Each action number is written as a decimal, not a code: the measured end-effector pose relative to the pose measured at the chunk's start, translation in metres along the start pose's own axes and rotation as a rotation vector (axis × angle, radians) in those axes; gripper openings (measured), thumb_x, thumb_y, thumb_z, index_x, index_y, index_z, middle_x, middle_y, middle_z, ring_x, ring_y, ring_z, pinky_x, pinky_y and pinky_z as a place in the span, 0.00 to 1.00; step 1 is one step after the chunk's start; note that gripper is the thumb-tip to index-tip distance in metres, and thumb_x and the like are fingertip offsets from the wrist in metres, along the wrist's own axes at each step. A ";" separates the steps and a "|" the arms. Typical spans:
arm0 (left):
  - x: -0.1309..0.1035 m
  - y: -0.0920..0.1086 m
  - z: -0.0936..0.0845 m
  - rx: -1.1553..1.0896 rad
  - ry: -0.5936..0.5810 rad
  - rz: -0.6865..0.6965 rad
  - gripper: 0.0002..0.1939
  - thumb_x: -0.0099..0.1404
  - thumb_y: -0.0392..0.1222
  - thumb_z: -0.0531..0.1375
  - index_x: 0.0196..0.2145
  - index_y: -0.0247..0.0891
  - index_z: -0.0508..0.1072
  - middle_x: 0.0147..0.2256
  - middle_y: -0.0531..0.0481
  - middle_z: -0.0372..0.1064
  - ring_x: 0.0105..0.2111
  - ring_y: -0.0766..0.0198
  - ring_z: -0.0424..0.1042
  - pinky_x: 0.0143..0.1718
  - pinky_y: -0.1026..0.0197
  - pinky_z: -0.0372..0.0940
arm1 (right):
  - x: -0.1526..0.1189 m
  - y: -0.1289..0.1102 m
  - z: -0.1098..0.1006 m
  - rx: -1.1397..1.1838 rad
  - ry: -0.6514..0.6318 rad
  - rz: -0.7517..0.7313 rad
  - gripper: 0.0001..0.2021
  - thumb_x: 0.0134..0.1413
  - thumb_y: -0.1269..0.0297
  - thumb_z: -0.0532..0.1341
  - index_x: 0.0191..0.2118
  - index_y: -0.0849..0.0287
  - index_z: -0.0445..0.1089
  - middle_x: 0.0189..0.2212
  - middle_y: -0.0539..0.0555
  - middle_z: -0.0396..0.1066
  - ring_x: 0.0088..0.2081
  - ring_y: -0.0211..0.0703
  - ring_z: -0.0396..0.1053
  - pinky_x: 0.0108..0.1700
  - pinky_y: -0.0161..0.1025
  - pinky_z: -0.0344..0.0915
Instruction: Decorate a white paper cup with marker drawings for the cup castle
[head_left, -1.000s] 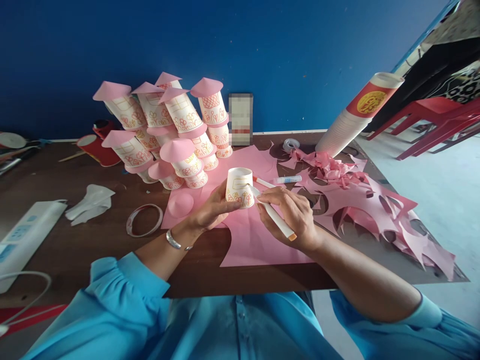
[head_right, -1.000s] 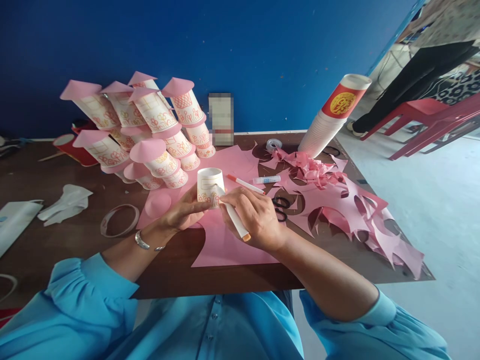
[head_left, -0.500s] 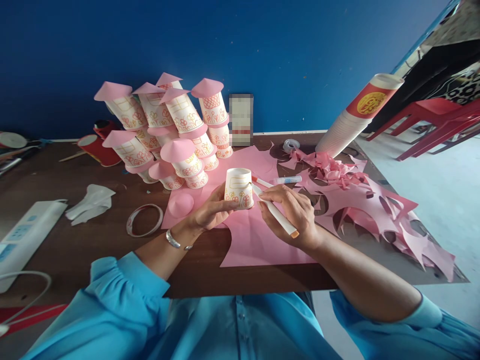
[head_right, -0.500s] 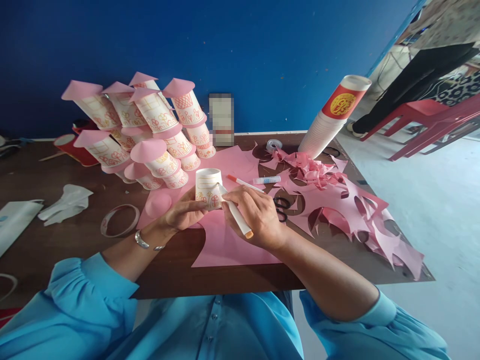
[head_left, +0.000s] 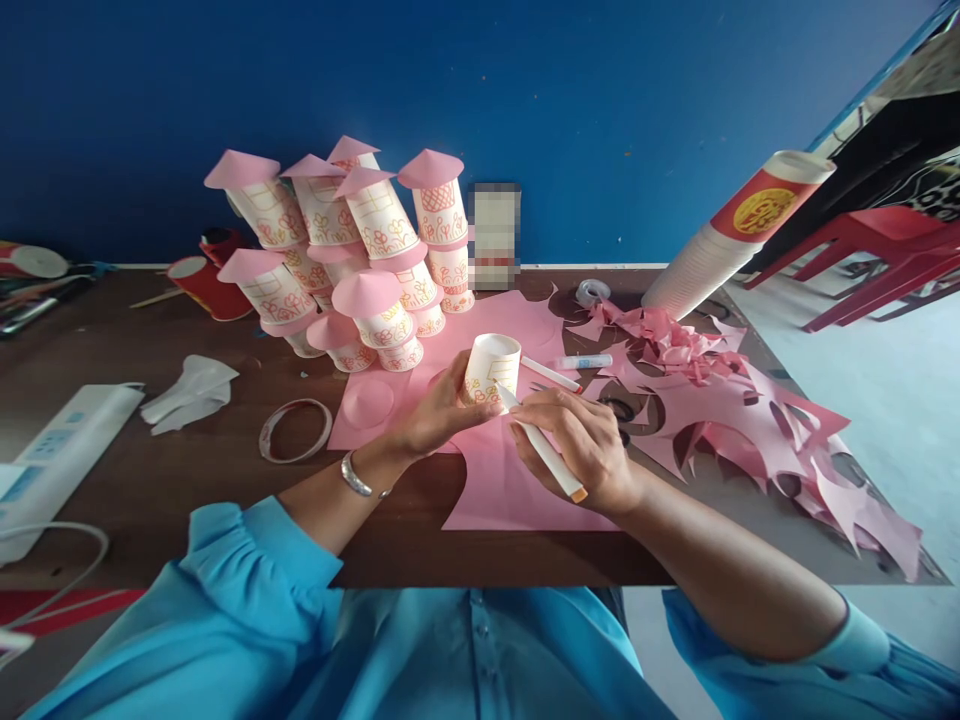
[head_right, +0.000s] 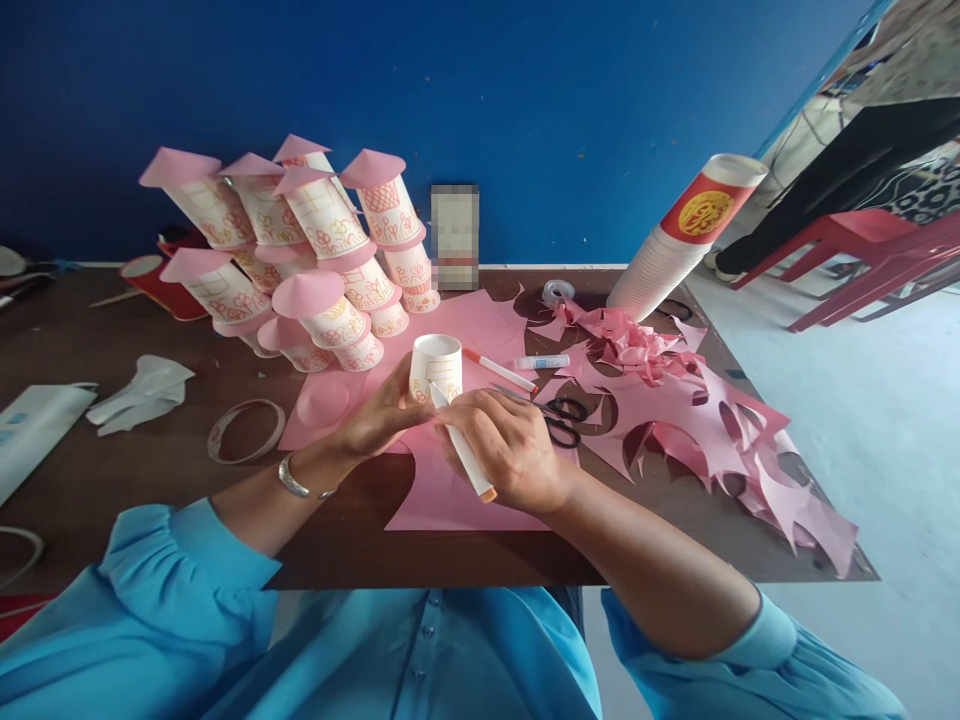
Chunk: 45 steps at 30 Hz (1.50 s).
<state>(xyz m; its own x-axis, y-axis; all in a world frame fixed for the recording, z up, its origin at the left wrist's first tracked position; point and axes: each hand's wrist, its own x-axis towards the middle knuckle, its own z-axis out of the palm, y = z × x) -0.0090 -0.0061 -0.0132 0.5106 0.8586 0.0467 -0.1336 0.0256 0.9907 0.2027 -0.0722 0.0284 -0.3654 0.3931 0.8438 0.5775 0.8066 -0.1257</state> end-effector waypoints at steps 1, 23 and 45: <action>0.000 0.000 0.000 0.029 0.000 0.012 0.37 0.59 0.56 0.78 0.60 0.42 0.72 0.53 0.45 0.72 0.54 0.49 0.69 0.58 0.45 0.65 | 0.000 0.000 0.000 -0.001 0.001 0.005 0.11 0.68 0.76 0.64 0.52 0.56 0.70 0.35 0.54 0.81 0.33 0.45 0.81 0.35 0.40 0.79; 0.002 0.004 0.003 -0.111 -0.111 0.018 0.32 0.64 0.49 0.76 0.63 0.47 0.75 0.51 0.47 0.77 0.52 0.51 0.74 0.56 0.48 0.69 | 0.002 0.005 -0.005 -0.014 0.051 0.015 0.15 0.65 0.77 0.64 0.54 0.56 0.71 0.35 0.53 0.82 0.33 0.45 0.82 0.35 0.38 0.79; 0.001 0.003 -0.001 -0.143 -0.186 -0.016 0.30 0.66 0.47 0.74 0.64 0.45 0.76 0.58 0.44 0.79 0.61 0.43 0.74 0.57 0.47 0.72 | 0.005 0.007 -0.006 -0.047 0.053 0.022 0.09 0.68 0.76 0.65 0.49 0.57 0.72 0.35 0.53 0.81 0.34 0.44 0.83 0.37 0.37 0.79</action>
<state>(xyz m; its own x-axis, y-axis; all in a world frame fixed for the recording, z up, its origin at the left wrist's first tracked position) -0.0097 -0.0048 -0.0106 0.6594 0.7488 0.0671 -0.2366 0.1220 0.9639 0.2092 -0.0676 0.0350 -0.3139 0.3861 0.8674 0.6192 0.7758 -0.1212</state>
